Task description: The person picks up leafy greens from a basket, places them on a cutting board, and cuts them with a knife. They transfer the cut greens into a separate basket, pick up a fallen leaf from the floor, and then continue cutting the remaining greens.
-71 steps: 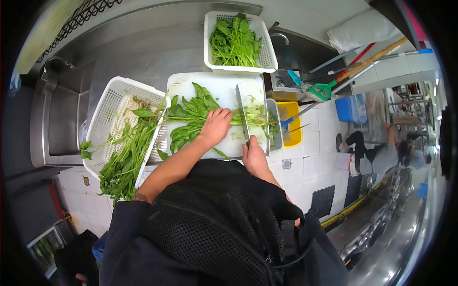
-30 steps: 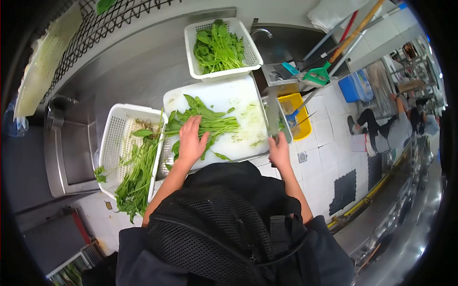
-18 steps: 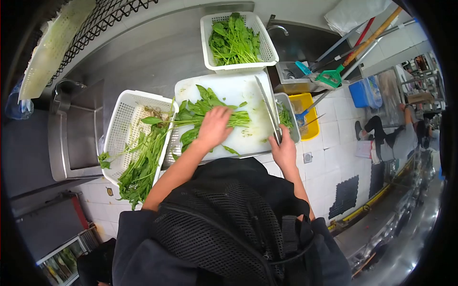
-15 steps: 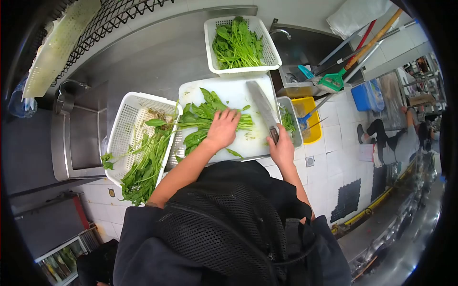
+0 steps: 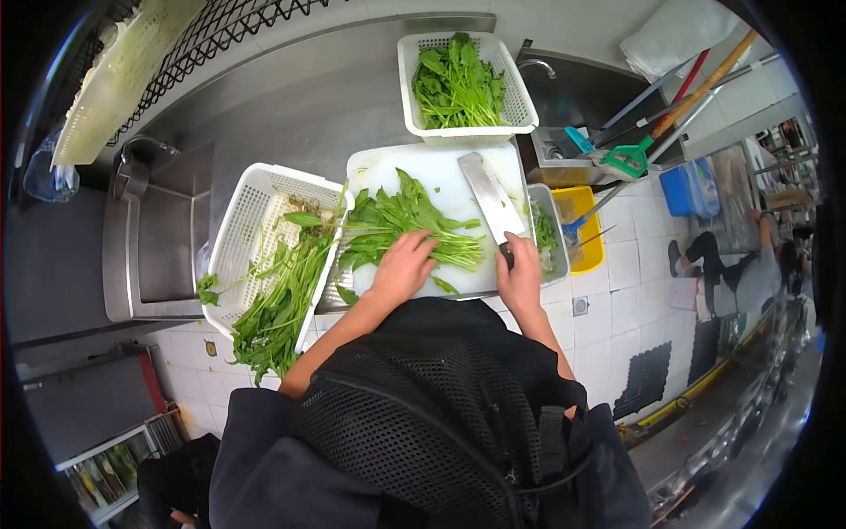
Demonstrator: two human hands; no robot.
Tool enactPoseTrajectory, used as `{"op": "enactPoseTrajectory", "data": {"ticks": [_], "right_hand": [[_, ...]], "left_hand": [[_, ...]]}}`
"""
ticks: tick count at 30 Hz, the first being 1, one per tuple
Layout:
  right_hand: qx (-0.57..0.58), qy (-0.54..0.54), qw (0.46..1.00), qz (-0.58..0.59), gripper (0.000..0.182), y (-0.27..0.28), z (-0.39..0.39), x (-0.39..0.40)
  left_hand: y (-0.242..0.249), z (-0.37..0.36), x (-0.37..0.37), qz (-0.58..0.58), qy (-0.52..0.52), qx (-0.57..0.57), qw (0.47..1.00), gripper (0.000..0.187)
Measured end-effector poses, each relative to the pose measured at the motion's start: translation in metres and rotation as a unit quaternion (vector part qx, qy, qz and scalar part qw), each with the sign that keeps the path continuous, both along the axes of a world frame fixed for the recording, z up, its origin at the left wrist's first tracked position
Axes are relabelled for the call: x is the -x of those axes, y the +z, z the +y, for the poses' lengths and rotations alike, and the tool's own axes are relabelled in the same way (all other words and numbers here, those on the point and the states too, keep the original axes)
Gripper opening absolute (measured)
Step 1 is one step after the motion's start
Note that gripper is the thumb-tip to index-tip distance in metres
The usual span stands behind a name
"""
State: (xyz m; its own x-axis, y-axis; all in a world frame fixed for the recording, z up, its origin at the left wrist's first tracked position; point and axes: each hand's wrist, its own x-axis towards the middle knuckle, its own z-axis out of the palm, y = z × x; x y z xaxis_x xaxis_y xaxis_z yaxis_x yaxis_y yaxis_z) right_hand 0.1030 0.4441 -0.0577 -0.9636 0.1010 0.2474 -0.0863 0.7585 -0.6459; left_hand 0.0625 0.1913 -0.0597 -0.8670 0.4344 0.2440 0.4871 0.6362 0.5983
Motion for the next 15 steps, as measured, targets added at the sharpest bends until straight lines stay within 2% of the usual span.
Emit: {"op": "enactPoseTrajectory", "data": {"ticks": [4,6,8,9,10,12,14,15], "right_hand": [[-0.004,0.101,0.994,0.029,0.041,0.009,-0.025,0.014],[-0.006,0.143,0.990,0.011,0.048,0.018,-0.038,0.020],[-0.022,0.234,0.972,0.002,0.061,0.025,-0.050,0.029],[-0.076,0.251,0.965,-0.013,0.073,0.021,-0.053,0.031],[-0.077,0.259,0.963,-0.015,0.073,0.017,-0.056,0.033],[-0.149,0.277,0.947,-0.063,0.074,0.010,-0.059,0.041],[-0.158,0.278,0.945,-0.070,0.073,-0.012,-0.056,0.054],[-0.164,0.271,0.945,-0.079,0.072,-0.015,-0.057,0.060]], "left_hand": [[-0.006,-0.035,-0.008,0.053,0.079,-0.037,0.995,0.028],[-0.012,-0.047,-0.011,0.053,0.173,-0.114,0.977,0.025],[-0.012,-0.052,-0.013,0.056,0.211,-0.145,0.965,0.022],[-0.015,-0.054,-0.016,0.016,0.242,-0.189,0.951,0.022],[-0.017,-0.055,-0.019,-0.022,0.271,-0.234,0.933,0.021],[-0.029,-0.054,-0.025,-0.011,0.288,-0.266,0.920,0.021],[-0.038,-0.052,-0.035,-0.062,0.329,-0.354,0.873,0.023],[-0.043,-0.052,-0.039,-0.060,0.334,-0.357,0.870,0.023]]}}
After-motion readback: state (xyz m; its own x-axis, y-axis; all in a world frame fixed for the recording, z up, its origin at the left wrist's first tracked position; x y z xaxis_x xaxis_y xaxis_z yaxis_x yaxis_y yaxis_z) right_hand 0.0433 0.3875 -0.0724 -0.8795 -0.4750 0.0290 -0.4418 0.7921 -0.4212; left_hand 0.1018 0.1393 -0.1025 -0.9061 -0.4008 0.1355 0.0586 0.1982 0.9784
